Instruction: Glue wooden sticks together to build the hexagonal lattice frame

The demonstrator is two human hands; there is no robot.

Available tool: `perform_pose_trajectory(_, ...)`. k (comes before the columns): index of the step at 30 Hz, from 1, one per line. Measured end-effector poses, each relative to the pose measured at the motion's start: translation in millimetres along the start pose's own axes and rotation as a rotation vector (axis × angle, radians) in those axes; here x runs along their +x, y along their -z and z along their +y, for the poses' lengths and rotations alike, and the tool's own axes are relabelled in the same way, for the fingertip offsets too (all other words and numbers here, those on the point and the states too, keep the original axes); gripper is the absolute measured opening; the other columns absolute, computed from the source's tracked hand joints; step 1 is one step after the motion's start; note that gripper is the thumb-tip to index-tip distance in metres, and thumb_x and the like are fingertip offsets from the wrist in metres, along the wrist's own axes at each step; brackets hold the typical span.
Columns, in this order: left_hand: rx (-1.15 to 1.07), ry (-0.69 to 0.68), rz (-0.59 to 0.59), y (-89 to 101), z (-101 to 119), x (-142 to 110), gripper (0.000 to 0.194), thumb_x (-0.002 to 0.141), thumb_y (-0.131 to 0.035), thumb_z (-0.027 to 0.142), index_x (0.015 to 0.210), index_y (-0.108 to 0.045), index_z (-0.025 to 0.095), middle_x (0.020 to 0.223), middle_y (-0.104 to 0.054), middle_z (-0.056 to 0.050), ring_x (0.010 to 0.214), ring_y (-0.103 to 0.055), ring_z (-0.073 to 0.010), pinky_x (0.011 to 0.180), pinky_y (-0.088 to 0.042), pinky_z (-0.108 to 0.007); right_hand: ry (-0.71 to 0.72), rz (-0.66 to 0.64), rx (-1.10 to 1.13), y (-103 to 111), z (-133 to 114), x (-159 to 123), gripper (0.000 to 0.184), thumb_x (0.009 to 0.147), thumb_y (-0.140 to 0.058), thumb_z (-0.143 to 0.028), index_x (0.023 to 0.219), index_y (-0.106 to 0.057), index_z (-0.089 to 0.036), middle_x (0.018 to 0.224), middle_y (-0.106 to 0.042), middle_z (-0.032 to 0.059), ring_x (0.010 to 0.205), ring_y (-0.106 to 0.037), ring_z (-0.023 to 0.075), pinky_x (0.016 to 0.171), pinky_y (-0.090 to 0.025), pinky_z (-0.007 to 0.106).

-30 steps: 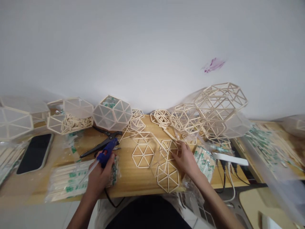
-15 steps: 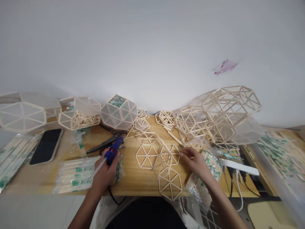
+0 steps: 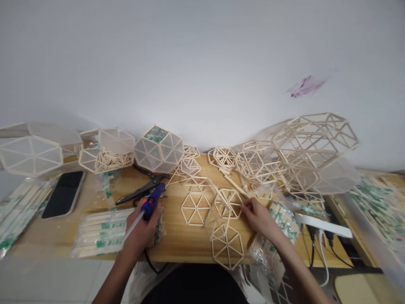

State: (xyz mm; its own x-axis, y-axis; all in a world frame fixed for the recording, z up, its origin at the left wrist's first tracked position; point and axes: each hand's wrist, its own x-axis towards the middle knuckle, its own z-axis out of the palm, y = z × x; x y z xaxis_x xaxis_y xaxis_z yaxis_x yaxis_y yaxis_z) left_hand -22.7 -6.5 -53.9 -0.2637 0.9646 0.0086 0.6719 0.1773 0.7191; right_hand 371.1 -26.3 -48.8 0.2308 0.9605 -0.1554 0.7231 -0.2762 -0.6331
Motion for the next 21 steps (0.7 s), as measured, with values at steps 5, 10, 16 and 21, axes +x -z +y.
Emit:
perform_pose_trajectory(5,-0.014,0.014,0.02,-0.7,0,1,0.037,0.085,-0.058,0.059,0.097,-0.069,0.025,0.079,-0.077,-0.006,0.073,-0.074,-0.0298,0.066,-0.054,-0.036,0.026,0.02,0.089,22,-6,-2,0.029,0.093,-0.053,-0.056,0.091,-0.048,-0.027,0.075,-0.073,0.005,0.065,-0.07,0.0252,0.062,-0.054,0.037)
perform_pose_trajectory(10,-0.035,0.036,0.062,0.9,5,-1,0.041,0.082,-0.061,0.064,0.087,-0.07,0.024,0.08,-0.077,-0.008,0.08,-0.074,-0.0319,0.074,-0.056,-0.039,0.134,0.241,0.385,42,-40,-21,0.037,0.098,-0.064,-0.056,0.117,-0.054,-0.026,0.089,-0.074,0.0054,0.07,-0.07,0.0212,0.059,-0.054,0.031)
perform_pose_trajectory(16,-0.156,0.194,0.024,4.7,6,-2,0.051,0.074,-0.063,0.073,0.073,-0.069,0.022,0.066,-0.072,-0.009,0.069,-0.071,-0.0314,0.064,-0.054,-0.04,0.018,0.273,0.874,51,-90,-67,0.041,0.094,-0.076,-0.046,0.131,-0.067,-0.028,0.084,-0.072,0.0039,0.065,-0.065,0.0185,0.053,-0.054,0.029)
perform_pose_trajectory(21,-0.401,0.178,-0.135,18.4,4,-1,0.063,0.08,-0.058,0.082,0.072,-0.07,0.02,0.052,-0.062,-0.003,0.05,-0.058,-0.0206,0.051,-0.047,-0.033,-0.049,-0.168,0.967,20,-116,-98,0.029,0.094,-0.077,-0.05,0.112,-0.076,-0.027,0.085,-0.076,0.0055,0.062,-0.068,0.0176,0.052,-0.058,0.029)
